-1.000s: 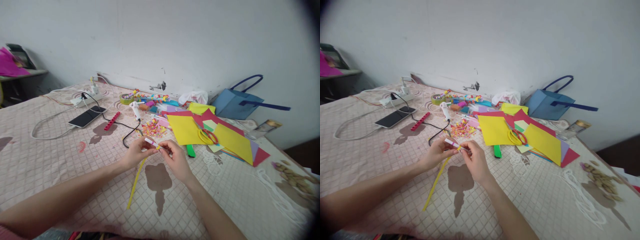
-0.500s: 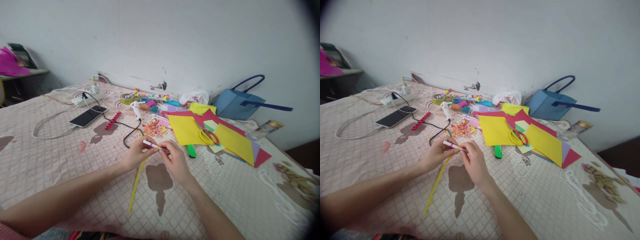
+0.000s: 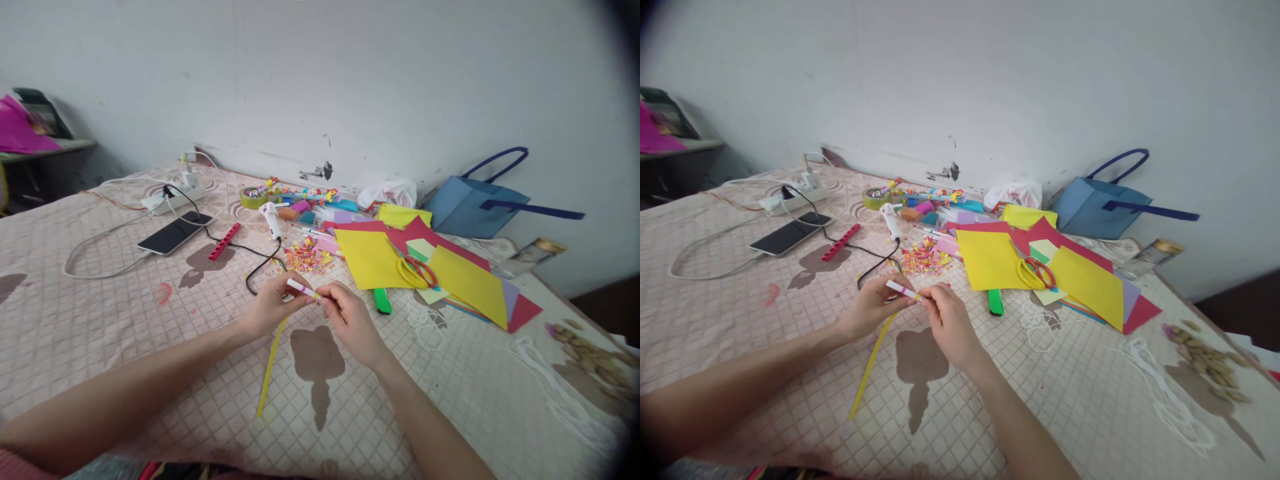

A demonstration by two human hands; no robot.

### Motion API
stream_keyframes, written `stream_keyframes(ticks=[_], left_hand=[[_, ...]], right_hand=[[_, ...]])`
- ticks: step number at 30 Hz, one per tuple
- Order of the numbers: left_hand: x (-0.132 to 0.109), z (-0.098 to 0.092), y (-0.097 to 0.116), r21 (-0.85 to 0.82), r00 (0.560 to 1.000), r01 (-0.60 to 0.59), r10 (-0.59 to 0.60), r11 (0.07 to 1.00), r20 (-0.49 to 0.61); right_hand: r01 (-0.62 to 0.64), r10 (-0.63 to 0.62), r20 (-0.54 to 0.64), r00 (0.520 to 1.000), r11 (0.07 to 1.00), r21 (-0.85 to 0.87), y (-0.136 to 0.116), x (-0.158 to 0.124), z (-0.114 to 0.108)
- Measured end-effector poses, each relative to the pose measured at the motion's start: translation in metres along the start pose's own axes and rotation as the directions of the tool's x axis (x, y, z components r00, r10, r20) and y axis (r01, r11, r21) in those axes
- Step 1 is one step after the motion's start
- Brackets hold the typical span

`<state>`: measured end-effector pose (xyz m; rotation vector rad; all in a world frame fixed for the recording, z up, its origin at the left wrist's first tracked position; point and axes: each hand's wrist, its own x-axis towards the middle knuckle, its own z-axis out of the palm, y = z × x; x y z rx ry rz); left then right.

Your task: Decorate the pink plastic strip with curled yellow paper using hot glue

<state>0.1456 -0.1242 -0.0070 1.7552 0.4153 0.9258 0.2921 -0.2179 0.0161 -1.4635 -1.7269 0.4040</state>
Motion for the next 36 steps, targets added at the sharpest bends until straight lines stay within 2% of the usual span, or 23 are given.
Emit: stream_keyframes(ticks=[5, 10, 19, 28, 36], left_hand=[[-0.001, -0.002, 0.005, 0.059, 0.997, -0.056, 0.053, 0.997, 0.048], [-0.001, -0.004, 0.004, 0.09, 0.988, -0.114, 0.103, 0.989, 0.116], [0.001, -0.005, 0.004, 0.078, 0.988, -0.14, 0.133, 0.987, 0.083], [0.002, -0.006, -0.001, -0.046, 0.986, 0.017, -0.009, 0.999, 0.168], [0.002, -0.006, -0.009, -0.117, 0.981, 0.122, -0.101, 0.986, 0.167]], right_hand=[[-0.041, 0.037, 0.061, 0.997, 0.997, 0.06, 0.0, 0.0, -0.003], [-0.154, 0.119, 0.169, 0.978, 0.965, 0.214, 0.005, 0.0, -0.006], [-0.247, 0.174, 0.2, 0.964, 0.862, 0.442, 0.007, -0.001, -0.002], [-0.294, 0.184, 0.255, 0.949, 0.804, 0.517, 0.01, 0.001, -0.005], [-0.365, 0.244, 0.288, 0.926, 0.769, 0.525, 0.011, -0.001, -0.004]])
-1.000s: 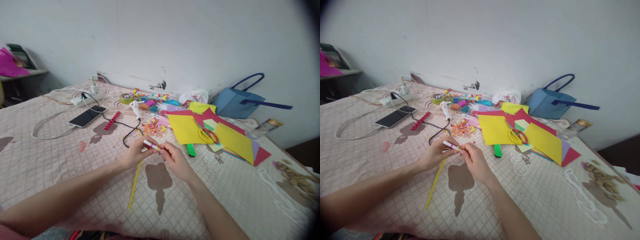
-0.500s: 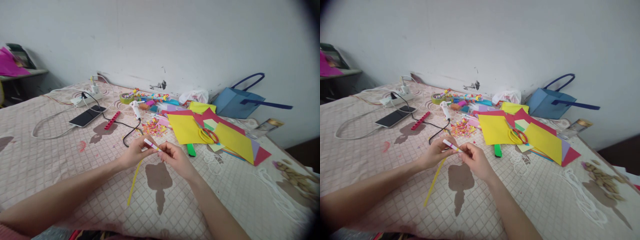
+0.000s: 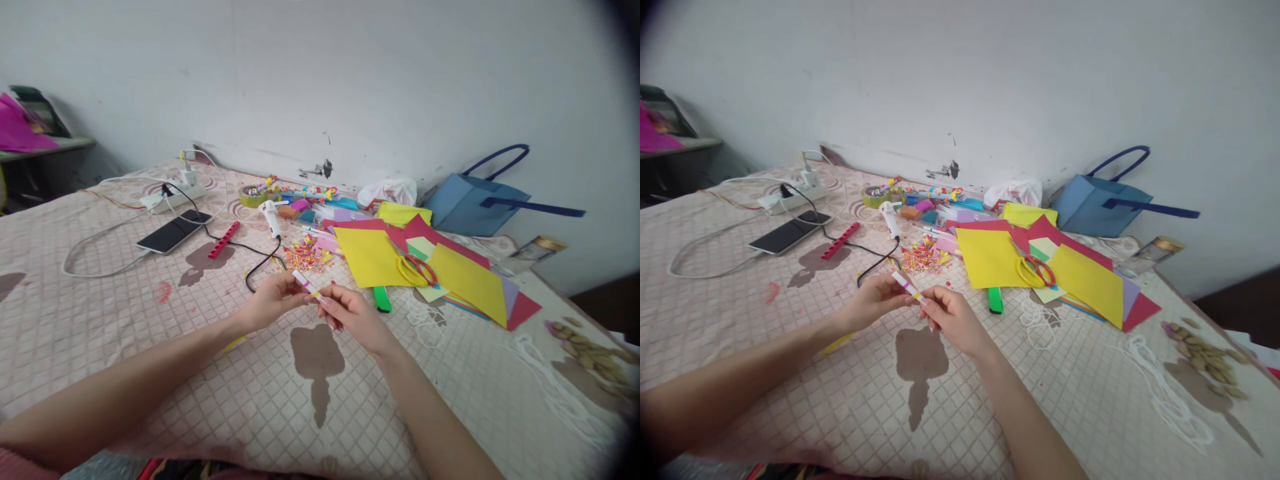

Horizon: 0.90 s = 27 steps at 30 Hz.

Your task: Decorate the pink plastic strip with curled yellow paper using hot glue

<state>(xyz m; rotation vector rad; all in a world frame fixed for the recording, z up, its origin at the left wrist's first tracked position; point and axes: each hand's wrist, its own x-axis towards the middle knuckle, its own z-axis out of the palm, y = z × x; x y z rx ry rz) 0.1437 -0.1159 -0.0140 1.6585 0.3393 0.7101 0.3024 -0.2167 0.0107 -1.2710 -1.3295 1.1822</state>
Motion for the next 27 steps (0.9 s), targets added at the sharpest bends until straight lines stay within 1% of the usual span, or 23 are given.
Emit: stream_keyframes(ticks=[5, 9, 12, 15, 18, 22, 25, 27], left_hand=[[-0.0002, -0.0001, -0.0014, -0.067, 1.0, 0.031, -0.031, 0.997, -0.003], [0.0004, 0.0017, -0.0002, -0.104, 0.999, 0.05, -0.049, 0.993, 0.015], [0.0006, 0.0044, 0.0007, -0.135, 0.995, 0.095, -0.093, 0.986, 0.024], [0.0004, 0.0061, 0.0021, -0.139, 0.991, 0.134, -0.134, 0.981, 0.009], [0.0002, 0.0058, 0.0041, -0.131, 0.991, 0.131, -0.131, 0.983, 0.007], [0.0001, 0.0046, 0.005, -0.078, 0.989, 0.148, -0.148, 0.986, 0.015], [0.0002, 0.0045, 0.0034, -0.036, 0.987, 0.157, -0.156, 0.987, 0.024], [0.0003, 0.0045, 0.0036, 0.026, 0.992, 0.129, -0.13, 0.991, 0.011]], right_hand=[[0.035, -0.036, -0.041, 0.999, 0.999, -0.023, 0.0014, 0.0017, -0.0021], [0.059, -0.062, -0.057, 0.996, 0.997, -0.059, 0.0004, 0.0023, -0.0033], [0.073, -0.079, -0.066, 0.995, 0.993, -0.088, -0.001, 0.0016, -0.0022], [0.088, -0.096, -0.079, 0.992, 0.991, -0.096, -0.0013, 0.0013, -0.0009], [0.072, -0.081, -0.123, 0.989, 0.995, -0.075, 0.0006, 0.0022, -0.0012], [0.054, -0.064, -0.19, 0.98, 0.997, -0.057, 0.0035, 0.0039, -0.0029], [0.07, -0.083, -0.2, 0.976, 0.995, -0.07, 0.0033, 0.0042, -0.0034], [0.084, -0.103, -0.201, 0.974, 0.991, -0.1, 0.0023, 0.0042, -0.0033]])
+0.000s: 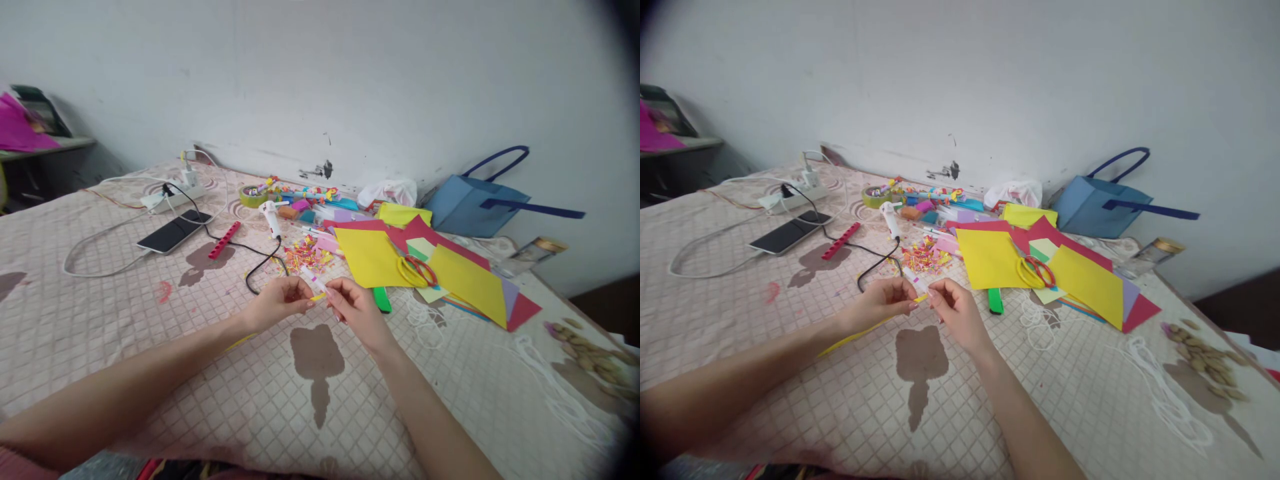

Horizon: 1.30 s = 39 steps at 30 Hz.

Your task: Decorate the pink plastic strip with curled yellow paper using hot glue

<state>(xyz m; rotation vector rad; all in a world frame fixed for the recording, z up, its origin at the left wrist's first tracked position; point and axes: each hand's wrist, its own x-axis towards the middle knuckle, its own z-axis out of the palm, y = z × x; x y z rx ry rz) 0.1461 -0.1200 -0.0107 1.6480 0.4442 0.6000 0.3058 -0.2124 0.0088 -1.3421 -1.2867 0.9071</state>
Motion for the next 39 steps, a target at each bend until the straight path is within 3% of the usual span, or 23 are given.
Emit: stream_keyframes(ticks=[2, 5, 7, 9, 12, 16, 21, 24, 29, 39], left_hand=[[-0.001, 0.0, 0.004, 0.126, 0.992, -0.08, 0.09, 0.989, -0.082], [-0.006, 0.002, 0.015, 0.375, 0.918, -0.217, 0.319, 0.901, -0.237], [-0.012, 0.004, 0.023, 0.439, 0.903, -0.245, 0.368, 0.864, -0.221], [-0.016, 0.008, 0.028, 0.39, 0.951, -0.198, 0.272, 0.899, -0.146], [-0.019, 0.012, 0.026, 0.233, 0.988, -0.099, 0.124, 0.967, -0.094], [-0.017, 0.012, 0.019, 0.036, 0.99, -0.053, 0.057, 0.998, -0.129], [-0.014, 0.012, 0.015, -0.157, 0.993, -0.034, 0.015, 0.987, -0.121], [-0.012, 0.013, 0.015, -0.24, 0.996, -0.024, 0.002, 0.971, -0.093], [-0.012, 0.011, 0.016, -0.269, 0.993, 0.047, -0.074, 0.962, -0.093], [-0.009, 0.008, 0.011, -0.257, 0.984, 0.079, -0.116, 0.963, -0.133]], right_hand=[[0.037, -0.038, -0.028, 0.999, 0.998, -0.05, -0.001, 0.0, 0.0], [0.134, -0.171, -0.162, 0.972, 0.967, -0.216, -0.005, -0.002, 0.002], [0.208, -0.31, -0.236, 0.921, 0.904, -0.373, -0.008, -0.004, 0.005], [0.278, -0.433, -0.235, 0.87, 0.826, -0.491, -0.011, -0.007, 0.009], [0.352, -0.515, -0.164, 0.841, 0.752, -0.558, -0.013, -0.011, 0.017], [0.397, -0.541, -0.112, 0.834, 0.728, -0.559, -0.009, -0.012, 0.023], [0.345, -0.499, -0.176, 0.849, 0.774, -0.531, 0.002, -0.011, 0.025], [0.356, -0.527, -0.152, 0.836, 0.732, -0.58, 0.005, -0.011, 0.025], [0.414, -0.586, -0.073, 0.807, 0.65, -0.637, 0.004, -0.01, 0.027], [0.391, -0.548, -0.059, 0.834, 0.664, -0.637, 0.001, -0.011, 0.028]])
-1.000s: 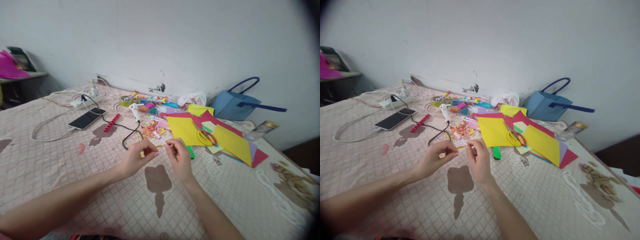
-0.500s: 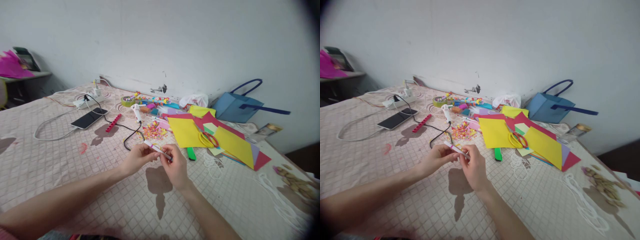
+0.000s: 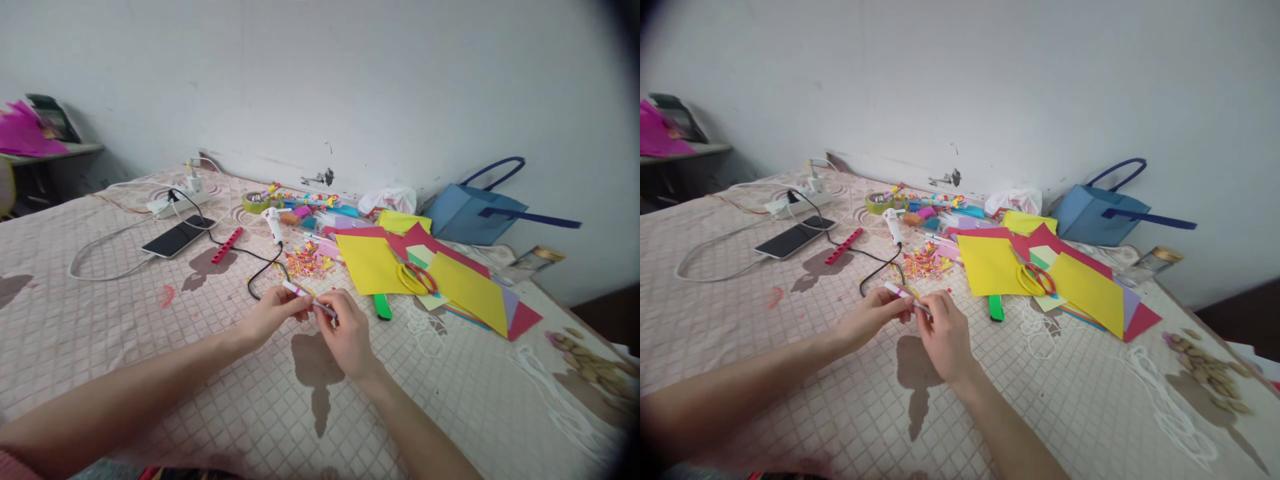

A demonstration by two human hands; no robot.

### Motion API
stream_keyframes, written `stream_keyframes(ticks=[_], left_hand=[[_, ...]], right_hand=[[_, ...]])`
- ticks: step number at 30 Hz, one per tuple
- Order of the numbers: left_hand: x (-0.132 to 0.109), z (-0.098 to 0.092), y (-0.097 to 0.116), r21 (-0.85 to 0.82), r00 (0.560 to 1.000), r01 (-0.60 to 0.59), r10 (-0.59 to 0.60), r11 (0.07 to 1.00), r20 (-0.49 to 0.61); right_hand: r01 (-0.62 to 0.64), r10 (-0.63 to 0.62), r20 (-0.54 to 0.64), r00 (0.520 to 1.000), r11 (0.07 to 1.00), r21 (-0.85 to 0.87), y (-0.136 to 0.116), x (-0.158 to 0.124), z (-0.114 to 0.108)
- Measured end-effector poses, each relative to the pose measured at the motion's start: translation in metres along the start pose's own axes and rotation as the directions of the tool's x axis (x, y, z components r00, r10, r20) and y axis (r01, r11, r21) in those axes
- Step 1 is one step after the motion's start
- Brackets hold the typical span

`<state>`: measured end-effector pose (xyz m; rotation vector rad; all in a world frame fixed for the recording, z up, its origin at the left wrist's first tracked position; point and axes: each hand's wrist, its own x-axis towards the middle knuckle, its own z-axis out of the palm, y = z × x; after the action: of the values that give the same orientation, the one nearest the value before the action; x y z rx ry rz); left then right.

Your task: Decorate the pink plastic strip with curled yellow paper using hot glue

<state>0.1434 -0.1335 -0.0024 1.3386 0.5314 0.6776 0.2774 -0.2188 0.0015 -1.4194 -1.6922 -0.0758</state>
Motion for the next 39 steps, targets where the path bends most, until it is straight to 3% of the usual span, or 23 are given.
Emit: stream_keyframes(ticks=[6, 12, 19, 28, 39], left_hand=[[0.002, -0.0016, -0.0021, -0.008, 0.998, -0.028, 0.028, 1.0, 0.056], [0.0013, -0.0022, -0.0023, 0.041, 1.0, 0.014, -0.014, 0.999, 0.004], [0.0011, -0.0009, -0.001, 0.0, 0.998, 0.041, -0.041, 0.999, -0.04], [0.0048, -0.0036, -0.0066, -0.091, 0.996, 0.068, -0.061, 0.994, 0.069], [0.0066, -0.0039, -0.0069, -0.003, 0.997, -0.063, 0.063, 0.998, 0.047]], right_hand=[[-0.023, 0.023, 0.058, 0.998, 1.0, 0.004, 0.0023, 0.0003, -0.0044], [-0.005, 0.004, 0.103, 0.995, 1.0, 0.008, 0.0032, 0.0006, -0.0054], [-0.012, 0.01, 0.068, 0.998, 0.999, 0.034, 0.0032, 0.0, -0.0026], [-0.066, 0.065, 0.077, 0.995, 0.998, 0.022, 0.0049, 0.0012, -0.0057], [-0.128, 0.106, 0.146, 0.984, 0.981, 0.148, 0.0011, 0.0035, -0.0083]])
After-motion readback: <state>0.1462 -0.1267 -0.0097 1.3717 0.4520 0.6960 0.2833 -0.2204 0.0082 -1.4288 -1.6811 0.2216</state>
